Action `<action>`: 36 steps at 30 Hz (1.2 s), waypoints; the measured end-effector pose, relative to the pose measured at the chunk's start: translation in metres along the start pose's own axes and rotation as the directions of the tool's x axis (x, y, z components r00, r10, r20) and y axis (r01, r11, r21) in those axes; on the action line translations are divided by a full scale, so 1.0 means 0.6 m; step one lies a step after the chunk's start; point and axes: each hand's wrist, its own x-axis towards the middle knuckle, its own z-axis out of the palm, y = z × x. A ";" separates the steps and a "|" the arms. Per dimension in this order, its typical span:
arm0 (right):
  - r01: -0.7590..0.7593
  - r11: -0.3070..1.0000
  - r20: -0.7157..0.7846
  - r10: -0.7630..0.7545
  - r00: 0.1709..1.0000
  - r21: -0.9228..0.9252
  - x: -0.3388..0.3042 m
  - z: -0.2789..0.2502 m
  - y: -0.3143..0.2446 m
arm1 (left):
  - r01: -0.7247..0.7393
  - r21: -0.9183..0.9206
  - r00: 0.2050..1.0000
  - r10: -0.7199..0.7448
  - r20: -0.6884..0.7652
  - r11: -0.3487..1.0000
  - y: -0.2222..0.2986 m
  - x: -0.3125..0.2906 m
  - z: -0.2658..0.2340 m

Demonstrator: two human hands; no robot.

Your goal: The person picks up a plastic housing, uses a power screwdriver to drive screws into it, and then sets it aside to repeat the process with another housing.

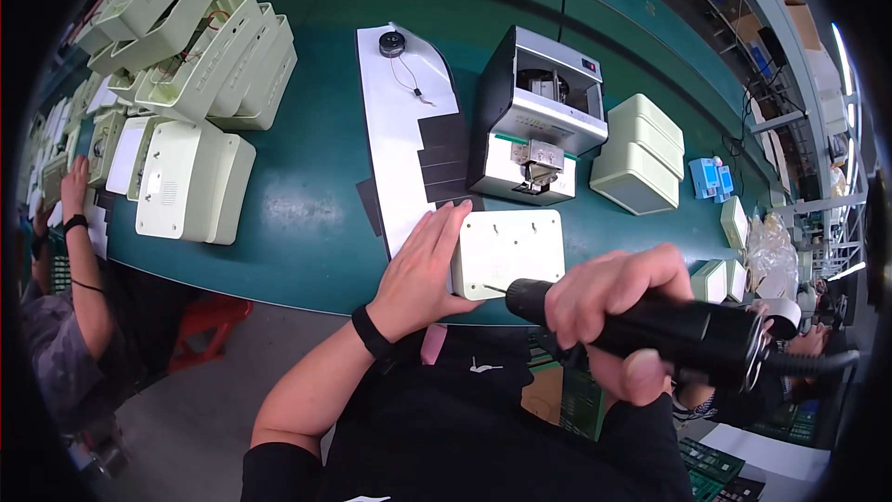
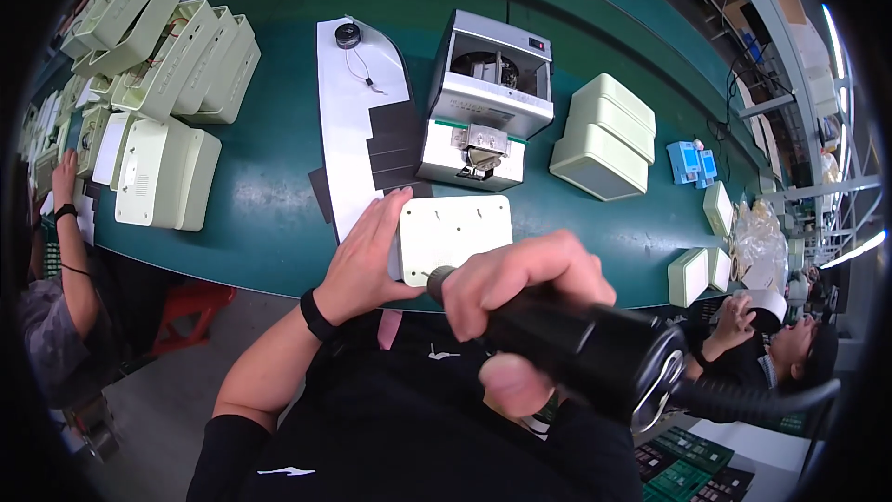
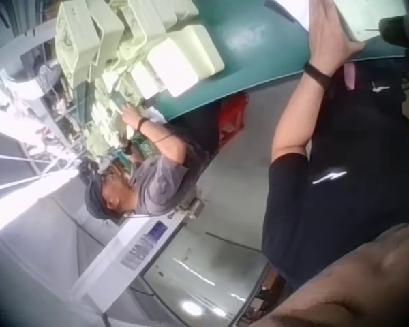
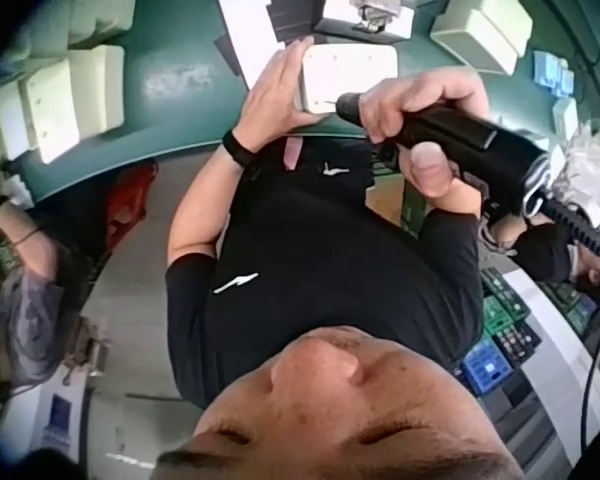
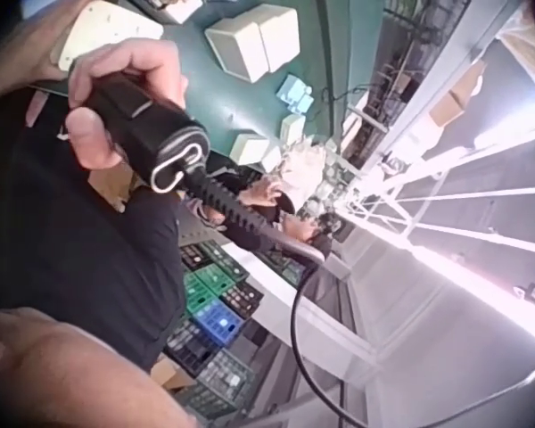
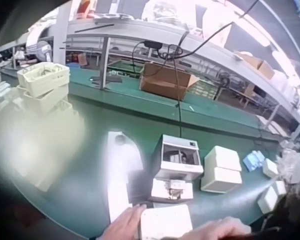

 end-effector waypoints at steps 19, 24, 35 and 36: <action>-0.011 0.930 0.352 0.149 0.924 -0.366 0.005 -0.019 0.069 | -0.007 0.034 1.000 0.007 0.000 0.999 -0.004 -0.001 0.001; 0.057 0.942 0.340 0.063 0.938 -0.331 0.012 -0.032 0.054 | -0.034 0.021 0.999 0.034 -0.001 0.999 -0.002 0.004 -0.001; 0.303 0.912 -0.099 -0.341 0.935 -0.277 0.143 -0.099 0.043 | 0.023 0.058 0.999 -0.025 0.031 0.998 0.004 0.002 0.002; 0.257 0.925 -0.123 -0.300 0.946 -0.279 0.143 -0.101 0.039 | 0.020 0.054 0.999 -0.022 0.035 0.998 0.005 0.002 0.005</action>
